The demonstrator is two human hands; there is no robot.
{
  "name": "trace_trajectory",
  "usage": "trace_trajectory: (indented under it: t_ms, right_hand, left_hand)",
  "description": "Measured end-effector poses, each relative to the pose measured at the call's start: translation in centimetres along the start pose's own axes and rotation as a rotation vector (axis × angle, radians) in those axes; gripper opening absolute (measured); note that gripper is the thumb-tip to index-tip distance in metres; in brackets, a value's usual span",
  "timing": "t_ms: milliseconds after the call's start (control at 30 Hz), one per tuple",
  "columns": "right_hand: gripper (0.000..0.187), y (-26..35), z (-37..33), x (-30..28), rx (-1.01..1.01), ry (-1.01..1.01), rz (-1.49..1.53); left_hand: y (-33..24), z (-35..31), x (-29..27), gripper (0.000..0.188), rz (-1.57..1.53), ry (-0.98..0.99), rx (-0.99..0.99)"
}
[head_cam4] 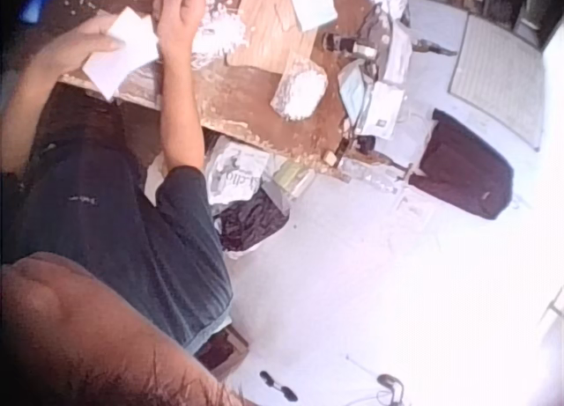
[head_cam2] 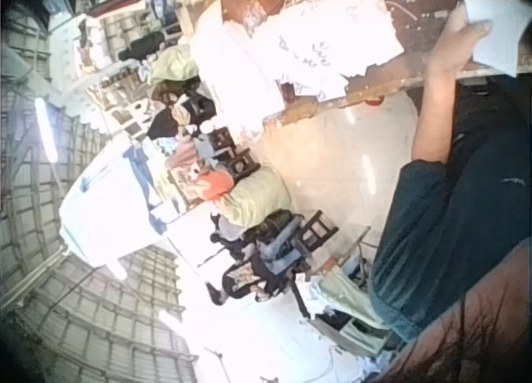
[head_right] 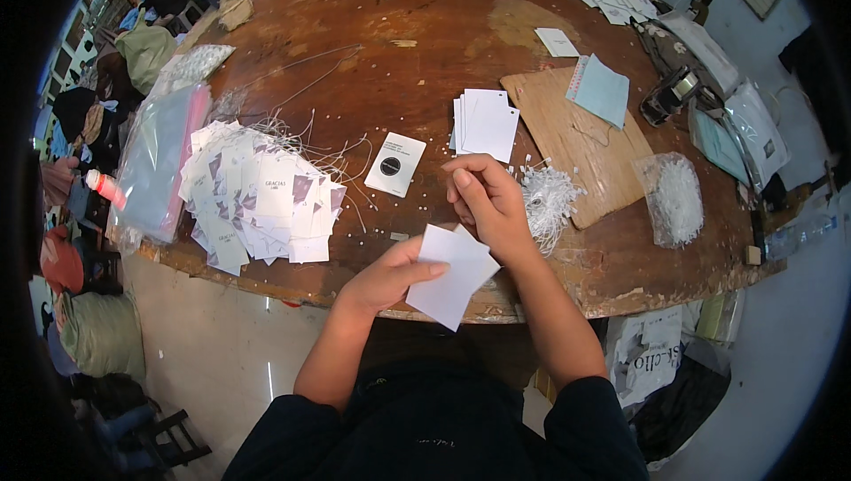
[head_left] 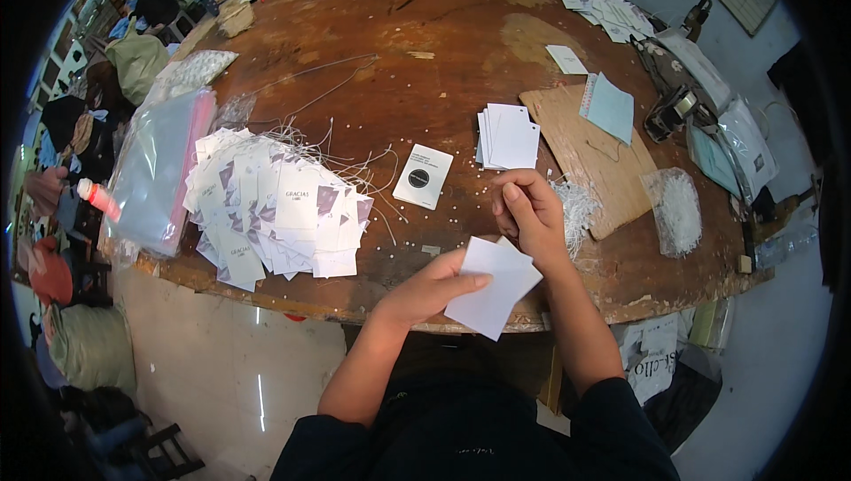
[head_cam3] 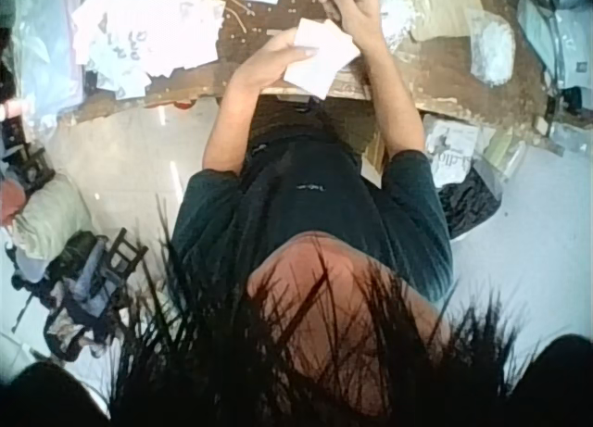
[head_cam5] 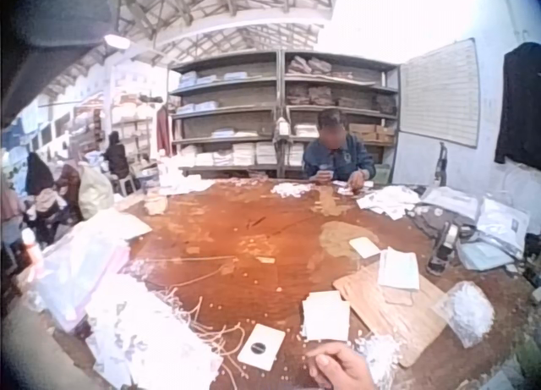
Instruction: The person repeatedly picks small white paper tags and inserts white plastic fasteners into pre-punched holes, then places the assembled units into a growing stack on the table. The person handles tags and fasteners by hand throughout the clip.
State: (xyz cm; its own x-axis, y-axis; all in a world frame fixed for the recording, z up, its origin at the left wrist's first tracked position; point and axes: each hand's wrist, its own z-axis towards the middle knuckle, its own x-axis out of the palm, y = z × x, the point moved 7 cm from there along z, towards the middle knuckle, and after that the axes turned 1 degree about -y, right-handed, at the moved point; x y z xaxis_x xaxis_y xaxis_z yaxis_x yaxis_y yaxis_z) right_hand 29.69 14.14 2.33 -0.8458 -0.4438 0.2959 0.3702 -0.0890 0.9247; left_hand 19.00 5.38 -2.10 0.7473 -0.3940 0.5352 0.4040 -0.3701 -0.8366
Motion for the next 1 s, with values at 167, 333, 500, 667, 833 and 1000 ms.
trace_trajectory:
  t_ms: [167, 333, 500, 667, 833, 1000]
  right_hand:
    - [0.018, 0.1, 0.2, 0.0, 0.007, 0.02, 0.042]
    - [0.019, 0.5, 0.3, -0.1, -0.006, 0.02, 0.104]
    - [0.018, 0.7, 0.3, 0.0, 0.006, 0.04, 0.174]
    - [0.022, 1.1, 0.2, -0.3, -0.023, 0.032, -0.252]
    - [0.019, 2.8, 0.5, 0.9, -0.222, 0.189, -0.625]
    - [0.014, 2.0, 0.3, 0.7, -0.027, 0.34, -0.676]
  left_hand:
    - [0.5, 0.1, 0.1, 0.043, 0.021, -0.01, -0.054]
    - [-0.3, 0.7, -0.1, 0.045, 0.016, -0.064, 0.058]
    - [0.6, 0.8, 0.7, 0.042, 0.072, 0.039, -0.019]
    - [-0.2, -0.4, 0.3, 0.037, -0.057, 0.013, -0.008]
    - [-2.0, -2.1, -2.8, 0.037, 0.128, -0.149, 0.048]
    - [-3.4, -3.9, -5.9, 0.039, -0.092, -0.294, 0.183]
